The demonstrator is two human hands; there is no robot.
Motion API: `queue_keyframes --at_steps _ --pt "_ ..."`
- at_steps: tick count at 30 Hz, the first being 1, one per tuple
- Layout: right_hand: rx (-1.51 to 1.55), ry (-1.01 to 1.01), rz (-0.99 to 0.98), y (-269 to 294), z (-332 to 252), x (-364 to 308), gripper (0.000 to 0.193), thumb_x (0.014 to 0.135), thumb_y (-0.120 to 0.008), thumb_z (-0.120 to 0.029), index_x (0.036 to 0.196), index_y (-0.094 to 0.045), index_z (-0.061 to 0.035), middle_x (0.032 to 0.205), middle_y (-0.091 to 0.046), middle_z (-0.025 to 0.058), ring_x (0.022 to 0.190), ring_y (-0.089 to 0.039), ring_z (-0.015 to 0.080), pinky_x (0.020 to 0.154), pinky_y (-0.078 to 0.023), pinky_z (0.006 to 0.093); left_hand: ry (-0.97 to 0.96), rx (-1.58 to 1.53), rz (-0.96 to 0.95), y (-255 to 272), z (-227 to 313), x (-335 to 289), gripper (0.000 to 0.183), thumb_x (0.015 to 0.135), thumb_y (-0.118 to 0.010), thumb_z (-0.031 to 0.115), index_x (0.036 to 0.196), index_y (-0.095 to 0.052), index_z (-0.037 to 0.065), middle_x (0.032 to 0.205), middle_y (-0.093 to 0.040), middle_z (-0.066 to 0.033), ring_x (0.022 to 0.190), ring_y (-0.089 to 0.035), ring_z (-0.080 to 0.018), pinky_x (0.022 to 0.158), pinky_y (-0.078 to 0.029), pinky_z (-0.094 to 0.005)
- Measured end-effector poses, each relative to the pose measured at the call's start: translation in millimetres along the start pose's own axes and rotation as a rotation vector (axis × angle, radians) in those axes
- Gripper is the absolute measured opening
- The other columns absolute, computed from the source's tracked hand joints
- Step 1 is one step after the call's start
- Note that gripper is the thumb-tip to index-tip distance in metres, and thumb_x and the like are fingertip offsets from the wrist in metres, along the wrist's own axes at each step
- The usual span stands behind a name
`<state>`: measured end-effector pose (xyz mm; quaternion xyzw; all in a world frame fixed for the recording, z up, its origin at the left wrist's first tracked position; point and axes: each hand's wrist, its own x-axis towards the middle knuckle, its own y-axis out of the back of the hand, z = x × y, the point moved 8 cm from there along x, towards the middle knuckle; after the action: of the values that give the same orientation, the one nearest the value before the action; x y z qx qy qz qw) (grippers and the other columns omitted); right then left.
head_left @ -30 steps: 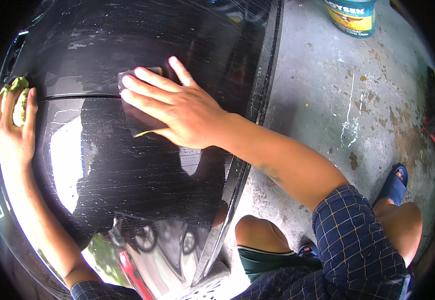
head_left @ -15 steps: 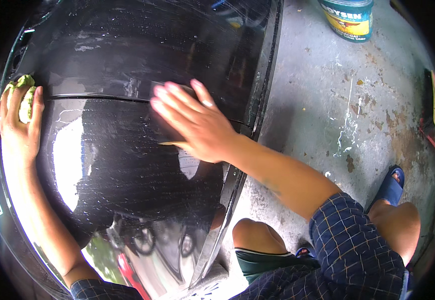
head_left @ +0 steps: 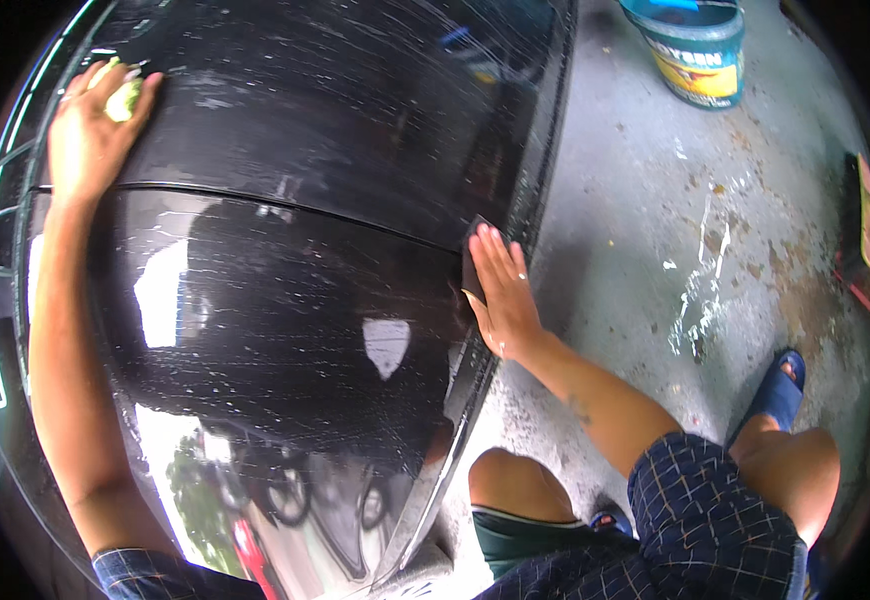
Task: The person sands the exterior door panel of a black car with a small rectangular sanding block, using circular and side-to-side motions while holding a wet cloth in their other hand, and eventually rinses the cloth in a blue bucket.
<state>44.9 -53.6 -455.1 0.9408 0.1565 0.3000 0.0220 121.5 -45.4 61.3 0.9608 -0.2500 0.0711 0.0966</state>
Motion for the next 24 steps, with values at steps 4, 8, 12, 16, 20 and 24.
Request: queue_keyframes --at_steps 4,8,12,16,20,24 --pt "0.07 0.123 0.021 -0.6 -86.2 56.4 0.09 0.098 -0.075 -0.031 0.168 -0.028 0.0013 0.176 -0.025 0.0241 0.166 -0.019 0.0353 0.134 -0.011 0.0569 0.012 0.01 0.01 -6.3 0.1 1.3 0.036 0.095 -0.078 0.04 0.111 -0.076 0.008 0.12 -0.073 -0.0133 0.116 -0.069 -0.0345 0.102 -0.055 -0.0444" --pt "0.146 0.292 0.121 23.0 -167.5 113.1 0.085 0.102 -0.068 -0.042 0.167 -0.031 -0.0008 0.176 -0.027 0.0196 0.166 -0.021 0.033 0.134 -0.013 0.0581 0.051 -0.025 -0.025 -8.4 -0.2 -4.4 0.033 0.096 -0.077 0.035 0.113 -0.074 0.006 0.125 -0.074 -0.0158 0.129 -0.064 -0.0399 0.11 -0.051 -0.0476" --pt "-0.018 0.092 0.029 -2.4 -79.3 46.1 0.08 0.105 -0.062 -0.041 0.167 -0.03 -0.0012 0.177 -0.026 0.0184 0.166 -0.02 0.0312 0.133 -0.007 0.059 0.013 0.039 0.108 -9.5 -4.7 -12.4 0.03 0.096 -0.078 0.033 0.11 -0.074 0.007 0.121 -0.072 -0.0145 0.119 -0.067 -0.0395 0.105 -0.053 -0.0479" --pt "0.031 -0.027 0.071 -8.5 -58.2 24.8 0.076 0.109 -0.055 -0.038 0.168 -0.028 0.0007 0.177 -0.024 0.0212 0.168 -0.014 0.0313 0.133 -0.004 0.0582 0.096 -0.082 -0.077 -2.1 8.3 -7.3 0.027 0.096 -0.079 0.03 0.11 -0.073 0.007 0.121 -0.071 -0.0147 0.12 -0.066 -0.0386 0.105 -0.053 -0.0468" --pt "0.137 0.15 0.169 19.0 -179.1 122.9 0.082 0.109 -0.057 -0.043 0.168 -0.025 0.0034 0.176 -0.023 0.0258 0.167 -0.014 0.0373 0.134 -0.009 0.0565 -0.086 -0.08 0.077 6.7 4.0 -19.5 0.03 0.094 -0.08 0.027 0.119 -0.073 0.011 0.129 -0.069 -0.013 0.129 -0.062 -0.0371 0.109 -0.051 -0.0479" --pt "0.042 0.142 0.082 16.7 -138.4 99.5 0.077 0.108 -0.058 -0.044 0.168 -0.031 -0.0036 0.177 -0.027 0.0171 0.165 -0.024 0.0309 0.131 -0.012 0.0626 -0.156 -0.045 -0.165 9.5 6.2 -45.3 0.049 0.097 -0.077 0.021 0.144 -0.064 0.011 0.152 -0.056 -0.0212 0.148 -0.046 -0.0424 0.124 -0.038 -0.0516"
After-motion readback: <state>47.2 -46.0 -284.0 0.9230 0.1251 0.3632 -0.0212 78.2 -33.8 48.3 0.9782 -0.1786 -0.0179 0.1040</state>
